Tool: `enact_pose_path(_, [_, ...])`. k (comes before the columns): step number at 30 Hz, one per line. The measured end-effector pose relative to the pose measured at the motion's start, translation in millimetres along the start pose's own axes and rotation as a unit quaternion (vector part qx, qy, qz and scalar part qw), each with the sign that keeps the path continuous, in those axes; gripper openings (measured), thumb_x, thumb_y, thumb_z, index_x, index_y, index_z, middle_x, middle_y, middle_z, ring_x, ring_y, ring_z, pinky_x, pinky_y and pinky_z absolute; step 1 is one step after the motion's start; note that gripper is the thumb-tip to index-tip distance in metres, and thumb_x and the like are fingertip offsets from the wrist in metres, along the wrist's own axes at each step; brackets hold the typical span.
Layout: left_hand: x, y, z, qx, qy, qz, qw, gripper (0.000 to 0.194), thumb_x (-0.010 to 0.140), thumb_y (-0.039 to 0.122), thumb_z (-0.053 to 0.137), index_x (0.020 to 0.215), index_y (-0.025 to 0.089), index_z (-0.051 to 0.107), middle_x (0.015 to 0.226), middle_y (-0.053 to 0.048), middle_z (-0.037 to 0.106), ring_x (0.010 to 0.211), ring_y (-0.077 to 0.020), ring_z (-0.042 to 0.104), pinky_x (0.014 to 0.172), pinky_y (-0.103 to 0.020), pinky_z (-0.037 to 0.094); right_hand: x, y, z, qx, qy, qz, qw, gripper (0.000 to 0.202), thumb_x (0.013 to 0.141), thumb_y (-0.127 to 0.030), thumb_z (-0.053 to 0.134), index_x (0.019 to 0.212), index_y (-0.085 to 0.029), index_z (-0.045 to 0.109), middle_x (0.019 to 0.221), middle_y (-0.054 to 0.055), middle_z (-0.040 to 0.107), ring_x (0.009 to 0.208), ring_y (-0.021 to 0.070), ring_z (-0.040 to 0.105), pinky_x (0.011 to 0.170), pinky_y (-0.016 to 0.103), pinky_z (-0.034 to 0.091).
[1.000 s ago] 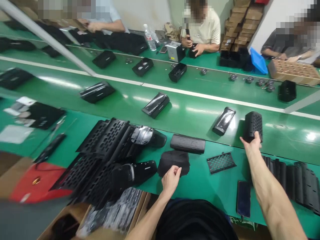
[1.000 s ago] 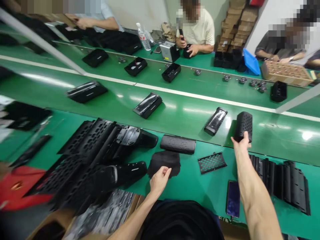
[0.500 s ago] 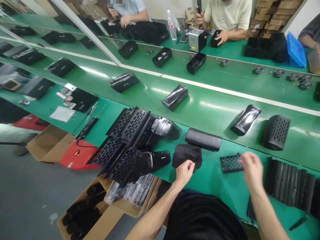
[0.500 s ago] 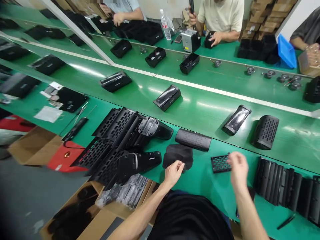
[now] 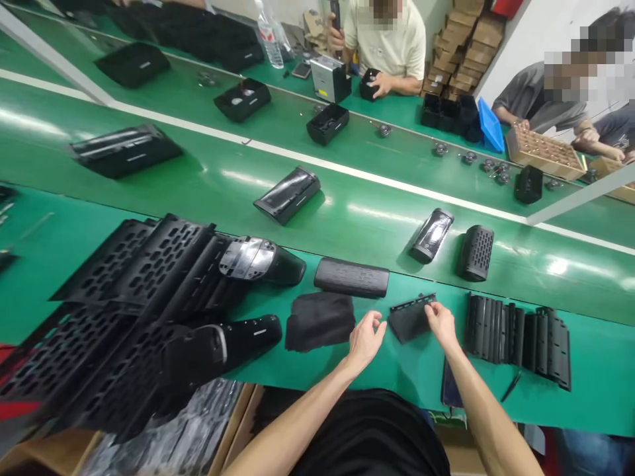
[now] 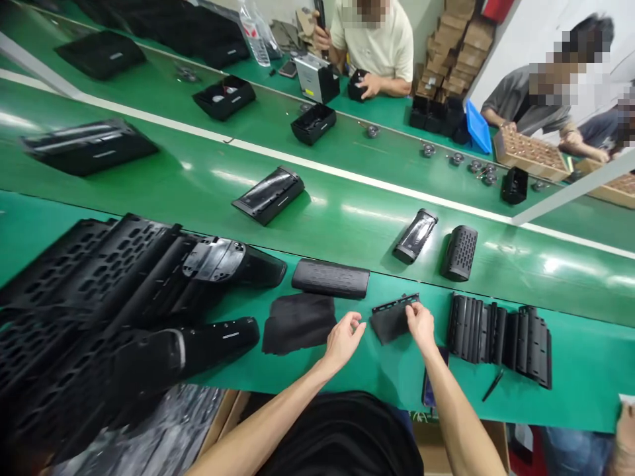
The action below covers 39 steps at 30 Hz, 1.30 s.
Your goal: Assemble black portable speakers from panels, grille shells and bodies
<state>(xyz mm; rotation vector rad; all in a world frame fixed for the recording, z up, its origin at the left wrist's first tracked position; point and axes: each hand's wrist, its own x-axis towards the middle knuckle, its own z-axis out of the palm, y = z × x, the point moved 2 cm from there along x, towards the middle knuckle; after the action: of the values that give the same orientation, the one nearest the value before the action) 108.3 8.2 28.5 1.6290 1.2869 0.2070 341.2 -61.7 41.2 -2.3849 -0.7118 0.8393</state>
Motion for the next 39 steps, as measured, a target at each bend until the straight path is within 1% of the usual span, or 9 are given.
enact_pose_path(6, [26.0,16.6,22.6,0.034,-0.013,-0.033,0.999,0.037,0.089,0.034,0.067,0.124,0.023,0.059,0.122,-0.011,0.065,0.110,-0.0281,0.065,0.089,-0.038,0.046,26.9,13.2,-14.8,-0.075,0.042,0.022,0.996,0.044,0.083,-0.046,0.062,0.115,-0.018,0.069,0.123,0.018,0.064,0.120,0.0372,0.058,0.103,0.047,0.044])
enact_pose_path(11, [31.9,24.0,31.9,0.005,-0.031,-0.013,0.999,0.006,0.091,0.027,0.062,0.094,0.023,0.065,0.107,-0.005,0.066,0.097,-0.0222,0.065,0.085,-0.032,0.044,35.4,16.2,-10.9,-0.060,0.024,0.048,0.997,0.035,0.076,-0.029,0.069,0.111,-0.024,0.069,0.112,0.011,0.067,0.114,0.0329,0.061,0.095,0.042,0.048])
enact_pose_path(13, [30.8,22.5,29.0,-0.032,-0.040,0.000,0.999,0.012,0.094,0.030,0.058,0.086,0.022,0.063,0.092,-0.002,0.066,0.087,-0.0191,0.063,0.079,-0.029,0.044,35.8,17.1,-12.3,-0.033,0.007,0.065,0.997,0.030,0.073,-0.027,0.070,0.102,-0.024,0.069,0.096,0.006,0.068,0.102,0.0295,0.064,0.087,0.039,0.048])
enact_pose_path(17, [24.3,15.4,11.9,-0.128,-0.054,0.004,0.990,0.028,0.097,0.045,0.049,0.088,0.021,0.058,0.069,0.003,0.057,0.066,-0.0144,0.055,0.064,-0.024,0.040,18.7,15.1,-17.1,0.060,-0.064,0.096,0.992,0.018,0.065,-0.032,0.073,0.077,-0.022,0.062,0.069,0.000,0.063,0.072,0.0209,0.061,0.069,0.032,0.046])
enact_pose_path(20, [16.2,13.1,-6.9,-0.187,-0.066,0.000,0.980,0.038,0.095,0.057,0.049,0.095,0.020,0.057,0.069,0.003,0.058,0.062,-0.0134,0.055,0.060,-0.024,0.041,-7.9,8.2,-22.5,0.143,-0.110,0.104,0.978,0.033,0.063,-0.047,0.074,0.074,-0.023,0.055,0.064,-0.003,0.058,0.057,0.0150,0.052,0.054,0.027,0.039])
enact_pose_path(23, [6.3,17.6,-25.6,-0.265,-0.105,0.005,0.958,0.046,0.083,0.060,0.066,0.103,0.019,0.057,0.081,-0.001,0.066,0.073,-0.0154,0.062,0.069,-0.026,0.049,-34.6,-1.7,-27.5,0.202,-0.129,0.103,0.965,0.047,0.060,-0.059,0.076,0.076,-0.025,0.048,0.061,-0.006,0.052,0.050,0.0119,0.044,0.047,0.025,0.033])
enact_pose_path(27, [-5.7,30.5,-48.0,-0.361,-0.135,-0.010,0.923,0.049,0.075,0.055,0.077,0.102,0.018,0.059,0.082,-0.001,0.065,0.073,-0.0148,0.059,0.073,-0.028,0.049,-60.6,-18.2,-31.4,0.273,-0.125,0.086,0.950,0.056,0.059,-0.066,0.082,0.071,-0.025,0.046,0.054,-0.009,0.046,0.045,0.0089,0.037,0.044,0.024,0.029])
enact_pose_path(33, [-16.1,47.7,-70.3,-0.343,-0.083,-0.005,0.936,0.042,0.080,0.056,0.074,0.094,0.017,0.065,0.069,0.004,0.051,0.062,-0.0102,0.043,0.060,-0.021,0.037,-87.0,-42.7,-37.8,0.342,-0.092,0.060,0.933,0.061,0.057,-0.067,0.088,0.071,-0.024,0.047,0.054,-0.009,0.042,0.046,0.0081,0.033,0.042,0.022,0.029])
enact_pose_path(39, [-19.7,45.9,-76.2,-0.382,-0.086,0.002,0.920,0.041,0.078,0.055,0.076,0.093,0.018,0.068,0.077,0.002,0.057,0.069,-0.0114,0.049,0.066,-0.022,0.042,-97.7,-48.3,-41.6,0.328,-0.082,0.039,0.940,0.062,0.059,-0.071,0.086,0.069,-0.023,0.047,0.055,-0.008,0.041,0.049,0.0088,0.033,0.045,0.023,0.029])
